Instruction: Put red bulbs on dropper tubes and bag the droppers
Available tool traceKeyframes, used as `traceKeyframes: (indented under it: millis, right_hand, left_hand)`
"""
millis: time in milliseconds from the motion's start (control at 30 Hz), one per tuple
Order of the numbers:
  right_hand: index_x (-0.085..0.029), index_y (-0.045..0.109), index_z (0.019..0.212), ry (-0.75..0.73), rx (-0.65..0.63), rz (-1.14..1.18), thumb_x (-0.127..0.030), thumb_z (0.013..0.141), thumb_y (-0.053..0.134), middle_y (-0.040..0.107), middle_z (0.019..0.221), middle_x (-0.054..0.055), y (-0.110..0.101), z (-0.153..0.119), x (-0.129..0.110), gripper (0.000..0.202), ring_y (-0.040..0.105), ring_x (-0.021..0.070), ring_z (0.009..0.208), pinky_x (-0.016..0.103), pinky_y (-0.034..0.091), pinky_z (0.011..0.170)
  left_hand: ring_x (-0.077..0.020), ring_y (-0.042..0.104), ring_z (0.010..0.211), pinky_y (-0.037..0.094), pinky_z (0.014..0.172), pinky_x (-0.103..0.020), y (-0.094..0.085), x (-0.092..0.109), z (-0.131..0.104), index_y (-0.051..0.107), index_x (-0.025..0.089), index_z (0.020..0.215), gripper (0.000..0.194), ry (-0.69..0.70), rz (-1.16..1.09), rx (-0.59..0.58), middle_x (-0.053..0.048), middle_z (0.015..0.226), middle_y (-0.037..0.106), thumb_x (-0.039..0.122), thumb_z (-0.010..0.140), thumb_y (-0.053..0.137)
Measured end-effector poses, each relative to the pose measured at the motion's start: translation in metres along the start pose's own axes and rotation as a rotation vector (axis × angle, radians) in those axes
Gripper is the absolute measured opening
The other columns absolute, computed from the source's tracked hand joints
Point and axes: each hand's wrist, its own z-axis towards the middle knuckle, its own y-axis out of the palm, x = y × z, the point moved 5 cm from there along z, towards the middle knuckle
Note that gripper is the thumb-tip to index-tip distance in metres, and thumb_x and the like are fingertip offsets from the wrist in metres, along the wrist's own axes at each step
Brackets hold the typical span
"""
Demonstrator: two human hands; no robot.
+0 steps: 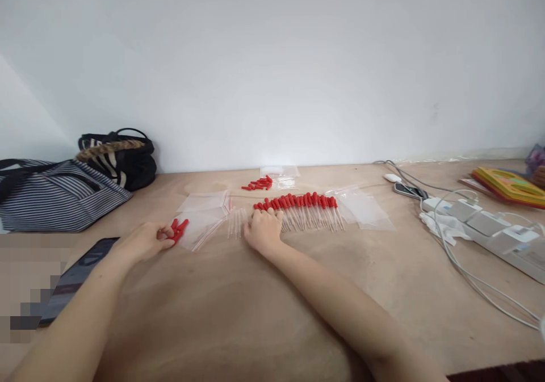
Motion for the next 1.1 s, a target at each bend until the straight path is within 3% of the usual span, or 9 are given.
traceKeyframes:
  millis: [167, 433, 533, 633, 767, 833, 933, 1100]
  right_hand:
    - [-0.012, 0.064, 0.082, 0.111, -0.139, -0.009, -0.032, 0.075, 0.048, 0.065, 0.087, 0.015, 0.015, 0.015, -0.004, 0.027, 0.051, 0.0253, 0.091, 0.039, 0.021, 0.080]
    - [-0.011, 0.064, 0.080, 0.134, -0.142, -0.005, -0.029, 0.075, 0.048, 0.066, 0.083, 0.015, 0.009, 0.016, 0.002, 0.025, 0.053, 0.0253, 0.087, 0.039, 0.022, 0.080]
    - [-0.013, 0.062, 0.081, 0.076, -0.066, 0.008, -0.028, 0.078, 0.045, 0.065, 0.084, 0.012, -0.005, 0.007, 0.007, 0.024, 0.051, 0.0239, 0.089, 0.038, 0.022, 0.078]
    - [-0.016, 0.059, 0.073, -0.092, 0.063, 0.062, -0.031, 0.080, 0.047, 0.065, 0.080, 0.006, -0.026, -0.012, 0.025, 0.020, 0.049, 0.0207, 0.084, 0.036, 0.022, 0.074]
    - [-0.018, 0.057, 0.067, -0.372, 0.149, 0.114, -0.032, 0.082, 0.049, 0.060, 0.070, 0.002, -0.050, -0.044, 0.073, 0.022, 0.046, 0.0162, 0.075, 0.032, 0.023, 0.069]
    - [-0.018, 0.057, 0.068, -0.466, 0.152, 0.126, -0.032, 0.083, 0.049, 0.059, 0.069, 0.002, -0.057, -0.056, 0.100, 0.022, 0.044, 0.0154, 0.073, 0.031, 0.025, 0.069]
    - [-0.018, 0.058, 0.066, -0.485, 0.111, 0.138, -0.034, 0.082, 0.051, 0.058, 0.067, 0.002, -0.060, -0.065, 0.129, 0.023, 0.044, 0.0147, 0.071, 0.031, 0.027, 0.069]
    - [-0.020, 0.061, 0.069, -0.456, 0.022, 0.157, -0.035, 0.080, 0.054, 0.060, 0.071, 0.001, -0.055, -0.064, 0.140, 0.019, 0.048, 0.0153, 0.073, 0.032, 0.029, 0.071]
  left_hand:
    - [-0.0200, 0.056, 0.067, 0.035, 0.055, -0.023, 0.004, 0.007, -0.003, 0.063, 0.018, 0.066, 0.028, -0.064, 0.084, 0.054, -0.003, 0.069, 0.062, 0.043, 0.074, 0.051]
    - [-0.0248, 0.057, 0.068, 0.040, 0.061, -0.031, 0.009, 0.027, -0.002, 0.064, 0.015, 0.062, 0.023, 0.019, 0.165, 0.171, -0.009, 0.067, 0.061, 0.029, 0.075, 0.051]
    - [-0.0227, 0.057, 0.079, 0.042, 0.068, -0.031, 0.015, 0.053, -0.009, 0.061, 0.015, 0.073, 0.019, 0.188, 0.087, 0.262, -0.008, 0.079, 0.062, 0.028, 0.078, 0.048]
    - [-0.0210, 0.056, 0.079, 0.043, 0.072, -0.032, 0.028, 0.100, -0.033, 0.058, 0.016, 0.076, 0.018, 0.608, -0.140, 0.430, -0.006, 0.079, 0.060, 0.030, 0.080, 0.047]
    - [-0.0162, 0.055, 0.071, 0.044, 0.066, -0.028, 0.056, 0.148, -0.061, 0.056, 0.018, 0.081, 0.014, 0.882, -0.295, 0.375, -0.003, 0.077, 0.057, 0.024, 0.083, 0.044]
    - [-0.0152, 0.054, 0.070, 0.044, 0.065, -0.027, 0.064, 0.162, -0.066, 0.055, 0.018, 0.080, 0.012, 0.941, -0.329, 0.349, -0.003, 0.077, 0.055, 0.023, 0.083, 0.045]
    - [-0.0145, 0.053, 0.070, 0.045, 0.064, -0.027, 0.068, 0.173, -0.065, 0.055, 0.018, 0.080, 0.010, 0.968, -0.356, 0.333, -0.003, 0.077, 0.054, 0.021, 0.083, 0.046]
    - [-0.0172, 0.057, 0.081, 0.047, 0.073, -0.030, 0.071, 0.178, -0.059, 0.058, 0.018, 0.098, 0.019, 0.977, -0.364, 0.354, -0.006, 0.090, 0.059, 0.024, 0.083, 0.048]
